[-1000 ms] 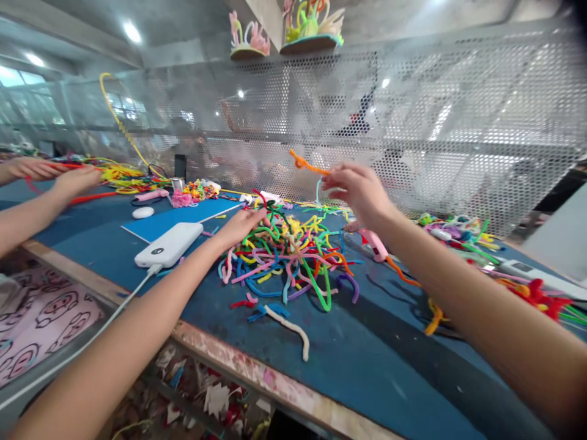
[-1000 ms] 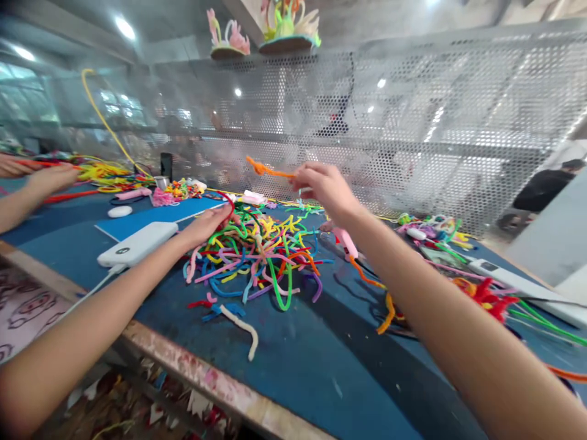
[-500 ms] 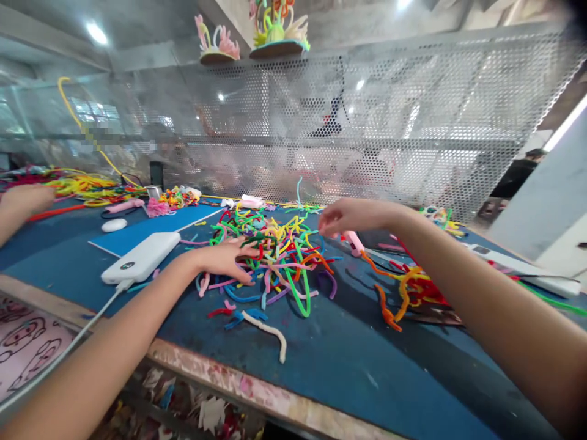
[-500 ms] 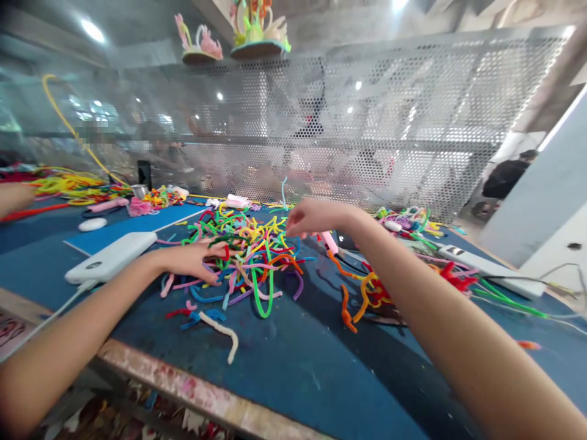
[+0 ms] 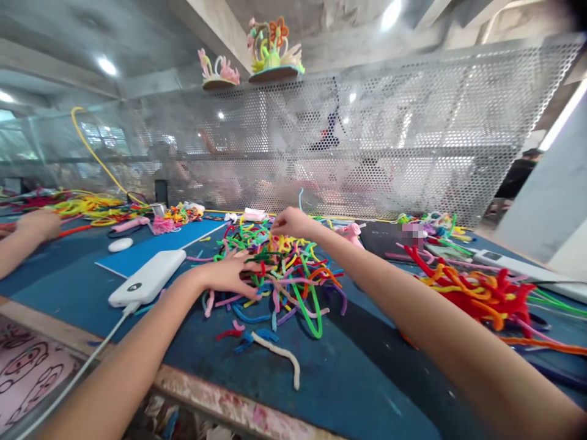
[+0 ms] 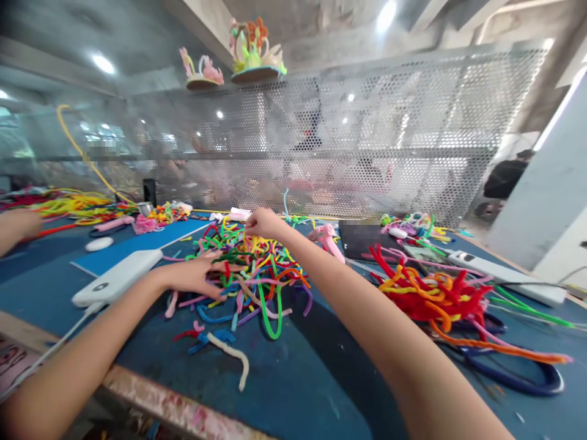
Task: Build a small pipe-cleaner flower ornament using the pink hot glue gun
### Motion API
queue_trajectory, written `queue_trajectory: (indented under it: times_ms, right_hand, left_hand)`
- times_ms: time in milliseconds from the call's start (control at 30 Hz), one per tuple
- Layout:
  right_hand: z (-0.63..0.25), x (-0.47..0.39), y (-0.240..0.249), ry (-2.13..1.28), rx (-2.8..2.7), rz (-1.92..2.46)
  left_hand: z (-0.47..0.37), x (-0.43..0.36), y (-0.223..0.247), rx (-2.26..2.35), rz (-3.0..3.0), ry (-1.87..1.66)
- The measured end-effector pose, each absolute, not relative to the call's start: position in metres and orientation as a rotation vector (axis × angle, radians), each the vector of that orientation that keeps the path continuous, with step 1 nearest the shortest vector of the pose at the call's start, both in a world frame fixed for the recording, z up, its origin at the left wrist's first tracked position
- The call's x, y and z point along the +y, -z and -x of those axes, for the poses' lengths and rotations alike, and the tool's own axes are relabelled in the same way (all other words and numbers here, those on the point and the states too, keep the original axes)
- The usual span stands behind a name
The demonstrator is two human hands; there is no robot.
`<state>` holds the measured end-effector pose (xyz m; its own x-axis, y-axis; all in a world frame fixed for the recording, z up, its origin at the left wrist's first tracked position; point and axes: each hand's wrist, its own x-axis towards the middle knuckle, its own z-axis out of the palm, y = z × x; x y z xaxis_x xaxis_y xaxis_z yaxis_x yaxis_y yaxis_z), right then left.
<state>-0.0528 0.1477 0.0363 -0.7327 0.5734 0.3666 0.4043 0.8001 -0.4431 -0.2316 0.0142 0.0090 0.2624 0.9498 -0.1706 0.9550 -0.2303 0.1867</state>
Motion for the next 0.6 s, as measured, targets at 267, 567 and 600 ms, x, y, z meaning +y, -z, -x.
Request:
queue_trajectory:
  times_ms: [267, 567, 600]
  right_hand:
    - [0.020, 0.149, -0.055, -0.966, -1.959, 0.735]
    - [0.002, 0.123, -0.067, -0.907, -1.852, 0.764]
    - [-0.004, 0.124, -0.068, -0.789, -1.828, 0.778]
  left_hand:
    - [0.265, 0.021, -0.062, 1.448, -1.782, -1.880]
    - [0.150, 0.061, -0.040, 1.503, -2.089, -1.472]
    - [0.147, 0.062, -0.036, 1.526, -2.130, -1.500]
